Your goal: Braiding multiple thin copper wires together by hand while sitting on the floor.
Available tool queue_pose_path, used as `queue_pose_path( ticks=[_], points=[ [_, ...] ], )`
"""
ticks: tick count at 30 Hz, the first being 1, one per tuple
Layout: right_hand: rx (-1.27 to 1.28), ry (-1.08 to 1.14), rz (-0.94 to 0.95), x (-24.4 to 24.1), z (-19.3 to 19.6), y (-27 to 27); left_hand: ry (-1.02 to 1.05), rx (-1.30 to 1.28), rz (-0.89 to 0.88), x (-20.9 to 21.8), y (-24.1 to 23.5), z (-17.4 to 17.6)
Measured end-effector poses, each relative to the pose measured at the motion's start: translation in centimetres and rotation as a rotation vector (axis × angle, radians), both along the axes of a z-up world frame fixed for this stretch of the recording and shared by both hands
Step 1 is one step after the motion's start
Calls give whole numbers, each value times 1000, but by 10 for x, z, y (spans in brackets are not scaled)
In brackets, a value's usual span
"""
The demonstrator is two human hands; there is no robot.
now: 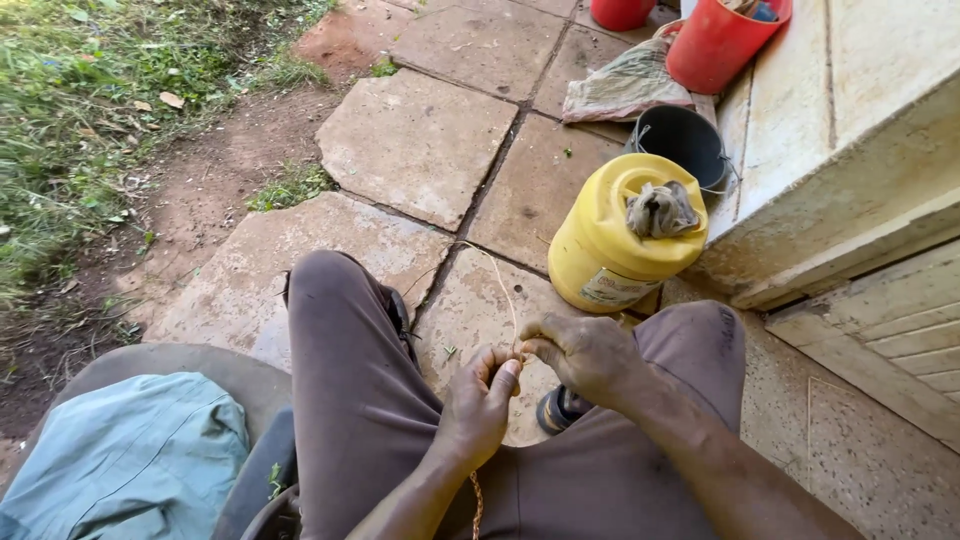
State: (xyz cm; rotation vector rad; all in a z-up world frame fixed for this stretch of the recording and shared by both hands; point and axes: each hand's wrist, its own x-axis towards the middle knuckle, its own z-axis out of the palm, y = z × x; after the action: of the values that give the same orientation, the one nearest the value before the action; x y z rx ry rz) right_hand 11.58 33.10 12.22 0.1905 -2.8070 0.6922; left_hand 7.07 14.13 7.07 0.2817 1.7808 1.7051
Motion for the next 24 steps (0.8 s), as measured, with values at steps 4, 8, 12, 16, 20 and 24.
queue_pose_path(
  ticks=[4, 8, 12, 16, 20, 24],
  points=[
    [-157, -259, -274, -3, 5, -15, 388, -86, 51, 4, -1, -4],
    [-353, -681, -428, -17, 6, -10, 897, -77, 157, 10, 2, -14],
    [-510, -896, -489, -27, 20, 0, 982, -151, -47, 6, -5, -2],
    [-261, -748, -447, -11, 15, 4, 756, -150, -3, 6, 0, -1],
    [-198, -554, -476, -4, 11, 4, -373, 88, 100, -15, 10, 16],
    [-204, -329, -407, 2, -10, 7, -507, 76, -42, -31, 9, 7]
  ],
)
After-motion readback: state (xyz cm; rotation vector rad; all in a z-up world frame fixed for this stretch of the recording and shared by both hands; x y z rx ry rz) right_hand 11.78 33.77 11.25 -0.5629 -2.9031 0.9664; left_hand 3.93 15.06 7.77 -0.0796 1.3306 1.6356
